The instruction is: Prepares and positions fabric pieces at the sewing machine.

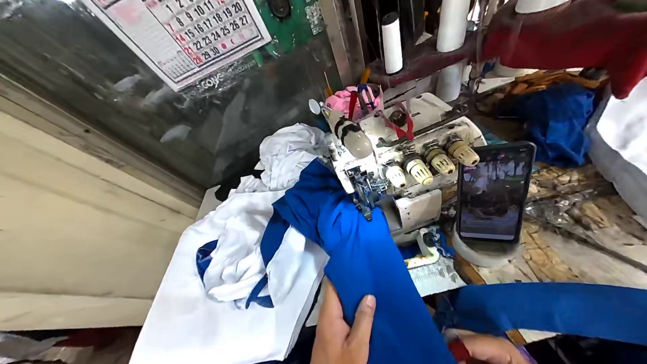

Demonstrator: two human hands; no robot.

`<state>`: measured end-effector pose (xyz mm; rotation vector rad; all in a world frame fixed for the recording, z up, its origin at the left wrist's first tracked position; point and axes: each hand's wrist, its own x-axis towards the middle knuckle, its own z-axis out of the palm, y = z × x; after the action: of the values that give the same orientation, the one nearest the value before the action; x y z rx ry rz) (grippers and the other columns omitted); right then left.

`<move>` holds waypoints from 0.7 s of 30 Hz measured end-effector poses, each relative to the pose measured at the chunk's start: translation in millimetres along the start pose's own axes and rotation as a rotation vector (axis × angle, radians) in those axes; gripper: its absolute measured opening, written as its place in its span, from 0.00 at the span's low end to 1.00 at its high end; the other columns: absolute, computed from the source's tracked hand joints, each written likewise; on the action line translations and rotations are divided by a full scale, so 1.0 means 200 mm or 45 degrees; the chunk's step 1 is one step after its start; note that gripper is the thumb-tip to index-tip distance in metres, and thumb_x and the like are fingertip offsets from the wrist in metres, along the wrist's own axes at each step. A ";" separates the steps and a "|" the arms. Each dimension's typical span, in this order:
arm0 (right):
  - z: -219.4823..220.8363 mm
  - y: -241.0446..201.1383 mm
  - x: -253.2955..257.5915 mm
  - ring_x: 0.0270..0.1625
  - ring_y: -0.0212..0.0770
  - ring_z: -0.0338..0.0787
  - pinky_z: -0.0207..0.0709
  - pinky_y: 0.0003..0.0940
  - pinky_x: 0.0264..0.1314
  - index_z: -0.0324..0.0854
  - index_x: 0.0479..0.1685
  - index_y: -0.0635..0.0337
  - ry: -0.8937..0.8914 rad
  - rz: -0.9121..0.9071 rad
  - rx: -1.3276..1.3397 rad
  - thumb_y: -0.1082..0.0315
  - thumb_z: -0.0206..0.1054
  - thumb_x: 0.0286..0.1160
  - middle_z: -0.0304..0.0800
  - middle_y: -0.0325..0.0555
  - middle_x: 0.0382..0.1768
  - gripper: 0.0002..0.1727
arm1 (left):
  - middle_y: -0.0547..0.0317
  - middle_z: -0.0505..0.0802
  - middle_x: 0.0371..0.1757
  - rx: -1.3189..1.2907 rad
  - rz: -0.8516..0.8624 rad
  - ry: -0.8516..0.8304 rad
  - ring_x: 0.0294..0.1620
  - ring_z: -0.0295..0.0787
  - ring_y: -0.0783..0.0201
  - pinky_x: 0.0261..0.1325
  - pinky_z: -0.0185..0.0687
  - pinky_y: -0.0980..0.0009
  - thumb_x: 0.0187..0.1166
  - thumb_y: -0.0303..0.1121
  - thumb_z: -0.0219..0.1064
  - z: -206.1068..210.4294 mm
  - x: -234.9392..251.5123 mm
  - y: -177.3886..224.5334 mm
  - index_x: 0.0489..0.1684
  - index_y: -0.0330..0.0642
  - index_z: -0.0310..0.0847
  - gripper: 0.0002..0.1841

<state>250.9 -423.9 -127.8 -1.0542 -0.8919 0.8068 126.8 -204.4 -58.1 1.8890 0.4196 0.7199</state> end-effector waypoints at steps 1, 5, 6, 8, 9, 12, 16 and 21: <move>0.00 -0.01 0.04 0.38 0.32 0.88 0.85 0.30 0.39 0.89 0.48 0.65 0.020 -0.023 -0.052 0.68 0.72 0.77 0.91 0.44 0.44 0.09 | 0.42 0.88 0.65 0.067 0.029 -0.017 0.65 0.88 0.66 0.70 0.86 0.69 0.79 0.26 0.67 -0.02 0.05 0.01 0.75 0.15 0.61 0.30; 0.05 -0.08 0.20 0.35 0.33 0.88 0.85 0.29 0.36 0.90 0.47 0.63 0.168 -0.068 -0.237 0.69 0.72 0.79 0.91 0.45 0.39 0.07 | 0.55 0.93 0.57 0.207 0.092 -0.132 0.57 0.92 0.67 0.61 0.93 0.68 0.83 0.40 0.68 -0.12 0.23 0.03 0.72 0.30 0.70 0.27; 0.06 -0.08 0.25 0.31 0.32 0.86 0.82 0.28 0.31 0.90 0.45 0.62 0.224 -0.067 -0.295 0.67 0.72 0.79 0.90 0.43 0.36 0.07 | 0.59 0.94 0.54 0.279 0.087 -0.154 0.54 0.93 0.68 0.56 0.94 0.68 0.82 0.46 0.69 -0.14 0.27 0.02 0.72 0.35 0.72 0.27; 0.07 -0.07 0.34 0.27 0.30 0.85 0.82 0.26 0.26 0.91 0.43 0.59 0.331 -0.075 -0.395 0.63 0.72 0.79 0.90 0.39 0.33 0.08 | 0.65 0.94 0.52 0.481 0.065 -0.177 0.51 0.93 0.71 0.54 0.93 0.66 0.83 0.54 0.65 -0.19 0.35 0.01 0.75 0.45 0.74 0.29; 0.07 -0.07 0.39 0.26 0.29 0.86 0.82 0.25 0.25 0.92 0.43 0.57 0.377 -0.074 -0.430 0.60 0.72 0.79 0.91 0.37 0.32 0.09 | 0.66 0.94 0.49 0.584 0.066 -0.171 0.49 0.92 0.71 0.52 0.93 0.64 0.83 0.56 0.63 -0.21 0.39 0.01 0.73 0.49 0.75 0.28; 0.07 -0.08 0.55 0.22 0.28 0.83 0.78 0.24 0.20 0.92 0.42 0.53 0.471 -0.016 -0.447 0.54 0.72 0.78 0.90 0.33 0.27 0.13 | 0.62 0.92 0.45 0.794 0.045 -0.161 0.44 0.91 0.66 0.45 0.91 0.55 0.86 0.58 0.56 -0.26 0.53 -0.01 0.72 0.54 0.75 0.25; 0.06 -0.13 0.74 0.18 0.32 0.83 0.77 0.28 0.18 0.90 0.27 0.49 0.582 0.125 -0.415 0.49 0.74 0.73 0.88 0.36 0.20 0.15 | 0.52 0.84 0.76 0.770 0.026 -0.160 0.76 0.81 0.61 0.79 0.75 0.49 0.90 0.55 0.54 -0.30 0.73 -0.11 0.88 0.45 0.64 0.33; 0.11 -0.13 0.88 0.12 0.37 0.80 0.76 0.34 0.15 0.73 0.09 0.50 0.751 0.015 -0.546 0.47 0.68 0.78 0.77 0.39 0.09 0.28 | 0.62 0.83 0.78 0.510 0.096 -0.081 0.75 0.81 0.68 0.78 0.78 0.56 0.89 0.54 0.58 -0.36 0.81 -0.10 0.88 0.54 0.64 0.31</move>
<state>308.5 -269.0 -60.5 -1.5680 -0.5548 0.2745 204.9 -50.9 -8.6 2.3080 0.4806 0.6580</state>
